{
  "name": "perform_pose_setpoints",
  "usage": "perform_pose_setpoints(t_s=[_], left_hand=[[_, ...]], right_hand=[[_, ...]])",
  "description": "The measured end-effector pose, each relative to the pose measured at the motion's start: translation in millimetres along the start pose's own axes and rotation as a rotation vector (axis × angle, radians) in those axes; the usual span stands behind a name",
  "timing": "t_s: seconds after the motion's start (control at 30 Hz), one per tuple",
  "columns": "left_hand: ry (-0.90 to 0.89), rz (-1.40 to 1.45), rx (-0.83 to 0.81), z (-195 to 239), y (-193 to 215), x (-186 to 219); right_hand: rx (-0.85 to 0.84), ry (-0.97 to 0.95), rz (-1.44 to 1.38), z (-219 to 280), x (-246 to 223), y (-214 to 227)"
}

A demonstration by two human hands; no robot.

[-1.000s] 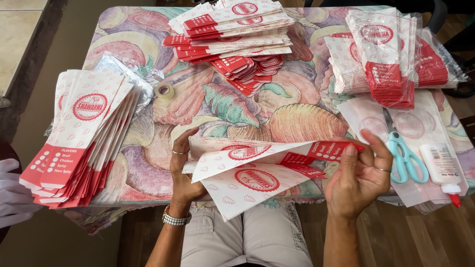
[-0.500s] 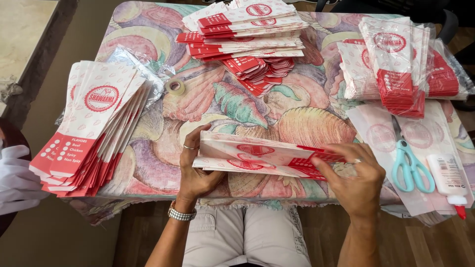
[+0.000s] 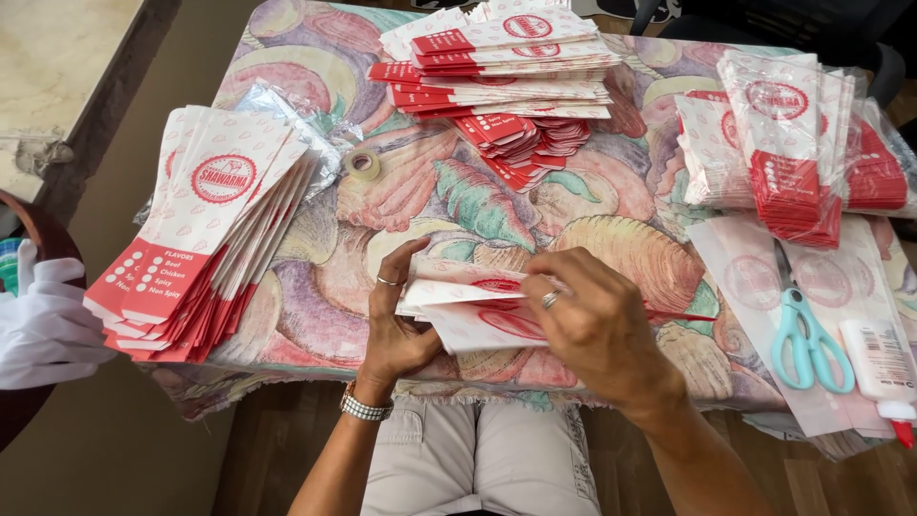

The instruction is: The person is aligning and folding stacks of printed paper bags (shawarma sleeves) on a table.

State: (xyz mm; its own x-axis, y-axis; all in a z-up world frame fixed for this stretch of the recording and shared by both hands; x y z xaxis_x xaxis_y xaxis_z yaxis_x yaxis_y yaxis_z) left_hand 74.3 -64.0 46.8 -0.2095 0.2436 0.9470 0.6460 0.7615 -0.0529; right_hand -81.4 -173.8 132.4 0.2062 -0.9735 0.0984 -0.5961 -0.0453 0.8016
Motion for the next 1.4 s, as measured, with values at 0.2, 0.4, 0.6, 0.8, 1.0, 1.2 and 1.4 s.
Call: perform_pose_setpoints(t_s=[0.2, 0.4, 0.6, 0.8, 1.0, 1.2, 1.4], left_hand=[[-0.03, -0.002, -0.022, 0.9, -0.3, 5.2], [-0.134, 0.048, 0.01, 9.7, 1.3, -13.3], [-0.347, -0.108, -0.003, 16.9, -8.6, 18.3], [-0.387, -0.127, -0.012, 17.2, -9.9, 32.9], [-0.297, -0.105, -0.032, 17.1, -7.5, 20.9], [-0.31, -0.194, -0.069, 19.3, -11.7, 29.7], [-0.31, -0.189, -0.075, 19.5, -10.9, 30.7]], right_hand=[[-0.072, -0.014, -0.138, -22.1, -2.1, 30.1], [-0.142, 0.103, -0.065, -51.0, -21.0, 35.3], [-0.207, 0.132, 0.053, -65.4, -29.1, 34.3], [-0.253, 0.13, 0.052, -62.5, -34.3, 17.9], [-0.271, 0.106, 0.057, -80.7, -38.4, 31.1], [-0.191, 0.133, 0.192, -48.4, -16.8, 14.2], [0.323, 0.055, 0.211, -31.4, 35.7, 92.4]])
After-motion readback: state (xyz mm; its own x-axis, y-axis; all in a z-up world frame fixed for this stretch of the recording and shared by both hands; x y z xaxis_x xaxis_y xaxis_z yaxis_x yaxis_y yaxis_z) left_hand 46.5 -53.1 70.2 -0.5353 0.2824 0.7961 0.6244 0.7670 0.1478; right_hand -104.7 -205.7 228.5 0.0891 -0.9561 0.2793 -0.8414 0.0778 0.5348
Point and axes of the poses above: each hand's wrist, its own z-axis away from the middle knuckle, its own y-axis out of the back of the hand, x = y × z, the point moved 10 cm from there along -z, towards the middle knuckle, and after that the axes turned 12 degrees about y, right-handed, at the moved point
